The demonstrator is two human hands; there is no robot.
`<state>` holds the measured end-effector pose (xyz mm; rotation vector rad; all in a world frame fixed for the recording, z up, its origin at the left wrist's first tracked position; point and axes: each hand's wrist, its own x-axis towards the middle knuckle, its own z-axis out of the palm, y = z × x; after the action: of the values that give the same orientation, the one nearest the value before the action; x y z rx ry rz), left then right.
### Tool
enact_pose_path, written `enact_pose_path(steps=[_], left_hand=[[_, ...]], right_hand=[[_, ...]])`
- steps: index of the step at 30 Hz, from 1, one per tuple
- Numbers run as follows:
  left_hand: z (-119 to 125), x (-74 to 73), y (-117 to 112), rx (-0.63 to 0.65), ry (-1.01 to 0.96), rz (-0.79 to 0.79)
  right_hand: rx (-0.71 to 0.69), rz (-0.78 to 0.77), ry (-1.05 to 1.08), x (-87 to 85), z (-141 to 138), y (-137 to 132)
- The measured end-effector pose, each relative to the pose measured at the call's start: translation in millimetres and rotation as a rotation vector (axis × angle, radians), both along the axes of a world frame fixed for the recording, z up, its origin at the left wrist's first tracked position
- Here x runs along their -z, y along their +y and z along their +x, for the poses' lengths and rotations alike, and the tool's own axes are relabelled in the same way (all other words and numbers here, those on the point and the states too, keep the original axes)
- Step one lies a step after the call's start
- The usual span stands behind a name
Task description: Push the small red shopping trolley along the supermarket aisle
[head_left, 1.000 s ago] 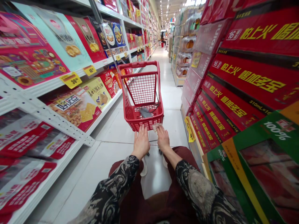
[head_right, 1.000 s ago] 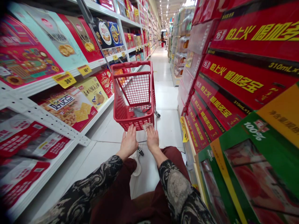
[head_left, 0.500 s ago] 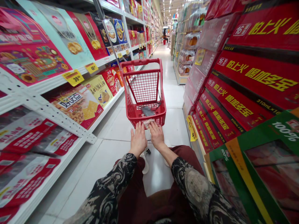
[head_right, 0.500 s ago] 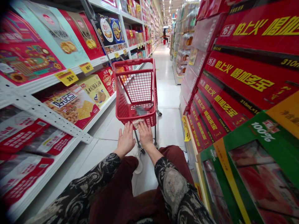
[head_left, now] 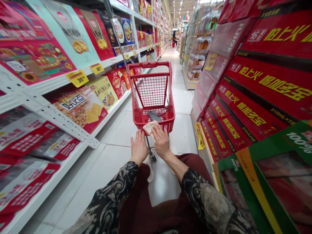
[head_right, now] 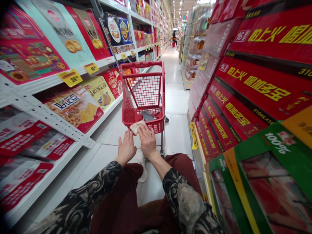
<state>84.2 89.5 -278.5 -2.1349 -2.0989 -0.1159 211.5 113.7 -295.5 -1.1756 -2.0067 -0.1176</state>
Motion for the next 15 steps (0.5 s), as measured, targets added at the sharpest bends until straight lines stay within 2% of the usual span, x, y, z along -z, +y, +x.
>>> enact_pose_path(steps=[3, 6, 10, 12, 15], left_hand=[[-7, -2.6, 2, -0.026, 0.01, 0.013], [-11, -3.2, 1, -0.016, 0.033, 0.002], [-11, 1.1, -4, 0.006, 0.058, -0.03], [-10, 3.6, -6, 0.021, 0.058, -0.056], [-12, 4.5, -5, 0.019, 0.042, -0.051]], right_hand=[[-0.052, -0.009, -0.076, -1.9, -12, 15], [-0.108, -0.076, -0.165, 14.5, -18, 21], [-0.126, -0.18, -0.235, 35.2, -14, 14], [-0.134, -0.201, -0.235, 36.0, -11, 8], [-0.152, -0.14, -0.191, 23.3, -11, 4]])
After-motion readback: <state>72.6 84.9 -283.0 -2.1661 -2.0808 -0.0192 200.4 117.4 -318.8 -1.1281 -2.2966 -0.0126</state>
